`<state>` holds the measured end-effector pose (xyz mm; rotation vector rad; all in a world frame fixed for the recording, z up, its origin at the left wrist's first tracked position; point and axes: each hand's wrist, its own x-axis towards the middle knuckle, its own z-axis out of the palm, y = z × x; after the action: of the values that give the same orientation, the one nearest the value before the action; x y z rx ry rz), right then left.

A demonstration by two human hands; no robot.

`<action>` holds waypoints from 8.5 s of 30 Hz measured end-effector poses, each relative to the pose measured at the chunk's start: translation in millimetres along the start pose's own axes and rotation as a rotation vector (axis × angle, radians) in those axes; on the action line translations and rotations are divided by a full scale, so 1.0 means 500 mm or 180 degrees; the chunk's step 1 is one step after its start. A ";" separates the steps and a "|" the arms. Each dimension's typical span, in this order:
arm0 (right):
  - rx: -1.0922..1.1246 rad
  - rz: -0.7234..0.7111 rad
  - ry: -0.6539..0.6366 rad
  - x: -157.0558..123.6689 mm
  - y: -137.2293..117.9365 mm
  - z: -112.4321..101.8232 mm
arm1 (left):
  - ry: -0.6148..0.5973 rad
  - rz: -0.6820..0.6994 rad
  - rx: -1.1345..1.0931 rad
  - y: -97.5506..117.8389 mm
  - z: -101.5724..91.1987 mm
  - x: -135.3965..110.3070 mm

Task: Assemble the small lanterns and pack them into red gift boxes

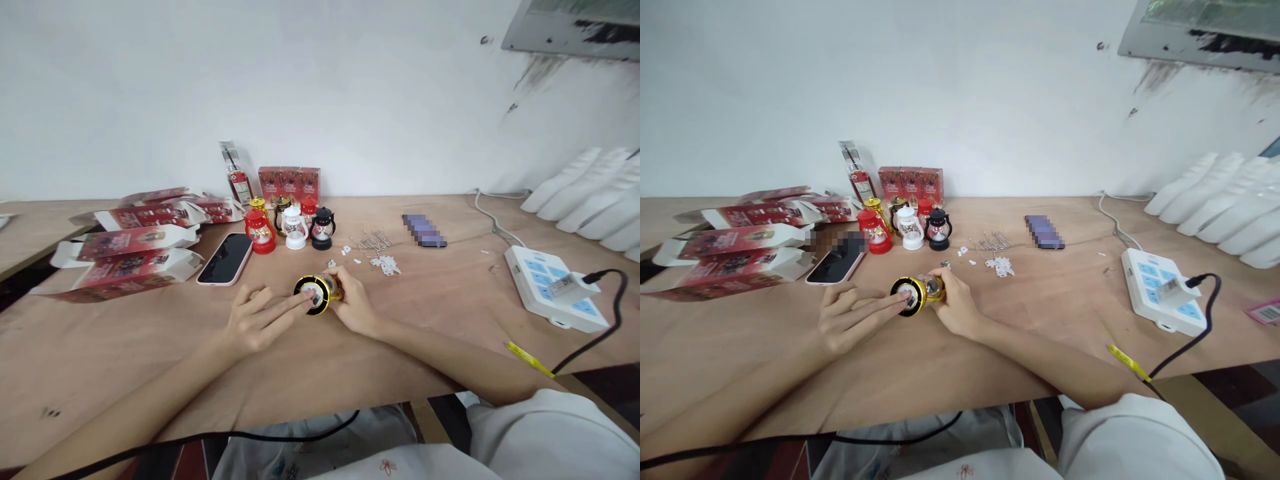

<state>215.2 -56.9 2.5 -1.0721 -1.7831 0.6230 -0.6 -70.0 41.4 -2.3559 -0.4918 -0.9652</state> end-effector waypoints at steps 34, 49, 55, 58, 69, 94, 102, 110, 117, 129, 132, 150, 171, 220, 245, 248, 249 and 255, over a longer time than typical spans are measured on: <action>-0.2837 -0.0521 -0.0130 0.013 0.028 -0.024 | -0.0452 -0.1727 -0.1439 -0.012 0.067 -0.021; -0.2738 -0.0707 -0.0194 0.018 0.041 -0.019 | -0.0612 -0.1679 -0.1390 -0.004 0.067 -0.017; -0.2207 -0.0933 0.0202 0.019 0.037 -0.025 | -0.0608 -0.1586 -0.1268 -0.006 0.068 -0.022; -0.1811 -0.1570 0.0740 0.008 0.013 -0.032 | -0.0589 -0.1628 -0.1216 -0.005 0.073 -0.022; -0.1643 -0.2285 0.0639 -0.011 0.001 -0.022 | -0.0506 -0.1646 -0.1093 0.028 0.086 -0.004; -0.1460 -0.1938 0.0688 -0.006 0.016 -0.028 | -0.0549 -0.1724 -0.1060 0.020 0.084 -0.007; -0.1873 -0.1003 0.0076 0.043 0.058 -0.076 | -0.0457 -0.1843 -0.1013 -0.006 0.078 -0.013; -0.2441 -0.1087 -0.0605 0.042 0.066 -0.070 | -0.0482 -0.1848 -0.0998 -0.010 0.077 -0.014; -0.2257 -0.0854 -0.0641 0.044 0.063 -0.068 | -0.0461 -0.1788 -0.0956 -0.010 0.079 -0.014; -0.1787 -0.0629 -0.0674 0.040 0.064 -0.054 | -0.0405 -0.1608 -0.0873 -0.010 0.084 -0.018; -0.1471 -0.0792 -0.0567 0.039 0.067 -0.052 | -0.0395 -0.1600 -0.0875 -0.009 0.083 -0.018; -0.0301 -0.2711 0.0587 -0.012 -0.016 -0.015 | -0.0306 -0.1293 -0.0536 0.025 0.072 0.002; -0.0974 -0.2466 0.0224 -0.027 -0.029 -0.011 | -0.0319 -0.1533 -0.0506 0.002 0.073 -0.011; -0.2561 -0.0053 -0.0571 0.050 0.056 -0.074 | -0.0377 -0.1638 -0.0215 -0.035 0.078 -0.025; 0.1666 0.0469 -0.0071 0.035 -0.020 -0.058 | -0.0416 -0.0976 -0.0648 -0.029 0.078 -0.022; 0.1913 0.0306 -0.0252 0.004 -0.046 -0.033 | -0.0371 -0.0799 -0.0687 -0.025 0.078 -0.020; 0.1914 0.0260 -0.0284 -0.005 -0.051 -0.026 | -0.0347 -0.0751 -0.0696 -0.023 0.078 -0.019; 0.1229 -0.0059 -0.0015 -0.022 -0.049 -0.014 | -0.0471 -0.0717 -0.0718 -0.011 0.078 -0.015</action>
<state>213.9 -79.0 19.5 -0.7884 -1.5897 0.9150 12.1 -43.3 14.5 -2.6300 -0.7545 -0.9941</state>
